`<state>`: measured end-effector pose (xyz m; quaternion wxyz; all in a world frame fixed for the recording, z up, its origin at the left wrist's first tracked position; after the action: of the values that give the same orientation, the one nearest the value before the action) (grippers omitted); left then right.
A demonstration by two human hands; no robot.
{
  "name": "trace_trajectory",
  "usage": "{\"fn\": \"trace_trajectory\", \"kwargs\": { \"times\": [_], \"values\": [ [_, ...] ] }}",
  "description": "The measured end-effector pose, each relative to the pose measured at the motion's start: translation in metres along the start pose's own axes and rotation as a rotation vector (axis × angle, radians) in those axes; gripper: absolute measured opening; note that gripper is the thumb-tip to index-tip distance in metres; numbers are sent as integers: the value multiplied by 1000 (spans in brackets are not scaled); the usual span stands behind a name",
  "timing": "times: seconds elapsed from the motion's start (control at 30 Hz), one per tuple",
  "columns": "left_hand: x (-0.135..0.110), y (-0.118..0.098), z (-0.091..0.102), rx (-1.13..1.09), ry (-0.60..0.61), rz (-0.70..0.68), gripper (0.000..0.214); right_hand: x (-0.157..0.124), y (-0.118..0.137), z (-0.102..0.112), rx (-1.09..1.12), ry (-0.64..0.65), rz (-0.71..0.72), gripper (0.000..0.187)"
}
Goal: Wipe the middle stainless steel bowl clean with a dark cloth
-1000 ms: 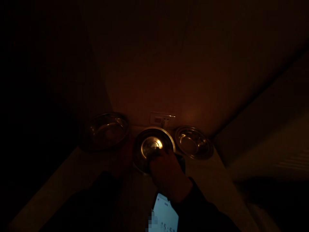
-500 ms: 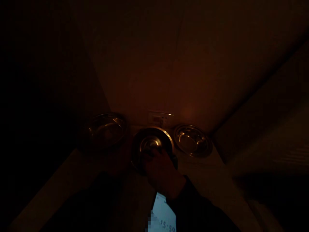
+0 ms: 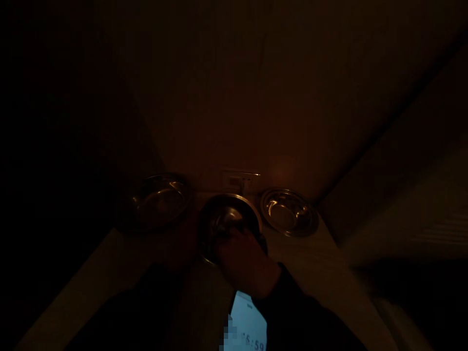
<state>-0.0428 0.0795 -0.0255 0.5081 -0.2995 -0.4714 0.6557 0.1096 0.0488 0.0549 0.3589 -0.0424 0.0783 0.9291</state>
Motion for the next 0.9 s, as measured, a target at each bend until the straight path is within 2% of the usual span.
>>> {"fn": "trace_trajectory", "kwargs": {
  "times": [0.07, 0.13, 0.27, 0.37, 0.43, 0.5, 0.57, 0.67, 0.77, 0.83, 0.9],
  "values": [
    [0, -3, 0, -11, 54, 5, 37, -3, -4, 2, 10, 51, -35, 28],
    [1, -4, -1, -44, 72, 7, 41, -2, -6, 1, 44, 39, -17, 26],
    [2, 4, -3, -80, 15, -5, 48, 10, -1, -8, 203, -121, 57, 37],
    [2, 14, -6, -74, 10, -61, 45, 18, 1, -13, 263, -217, 37, 43],
    [2, 17, -7, -59, 1, -97, 43, 18, 1, -14, 276, -190, 45, 43],
    [2, 17, -6, -48, -32, -88, 41, 14, -1, -13, 252, -103, 50, 38],
    [1, 13, -4, -46, -63, -60, 40, 6, -4, -9, 168, -20, 10, 28],
    [1, 4, -3, -41, -50, -57, 38, -3, -4, -3, 13, 24, -75, 22],
    [3, 2, -4, -45, -44, -34, 38, 0, 2, -4, 13, 6, -34, 21],
    [4, 6, -4, -51, -67, -11, 41, 8, 7, -9, 101, -62, 25, 24],
    [4, 10, -4, -75, -70, -52, 41, 16, 9, -14, 206, -160, 58, 31]
  ]
}}
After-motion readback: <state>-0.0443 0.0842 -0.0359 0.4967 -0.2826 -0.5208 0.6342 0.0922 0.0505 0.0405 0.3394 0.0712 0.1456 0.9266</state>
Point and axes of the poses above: each hand's wrist, its own x-axis towards the middle knuckle, its own z-axis out of the back of the hand, y = z × x, the point moved 3 cm from there along x, towards the middle knuckle, and after that the axes turned 1 degree about x, right-handed, at the moved point
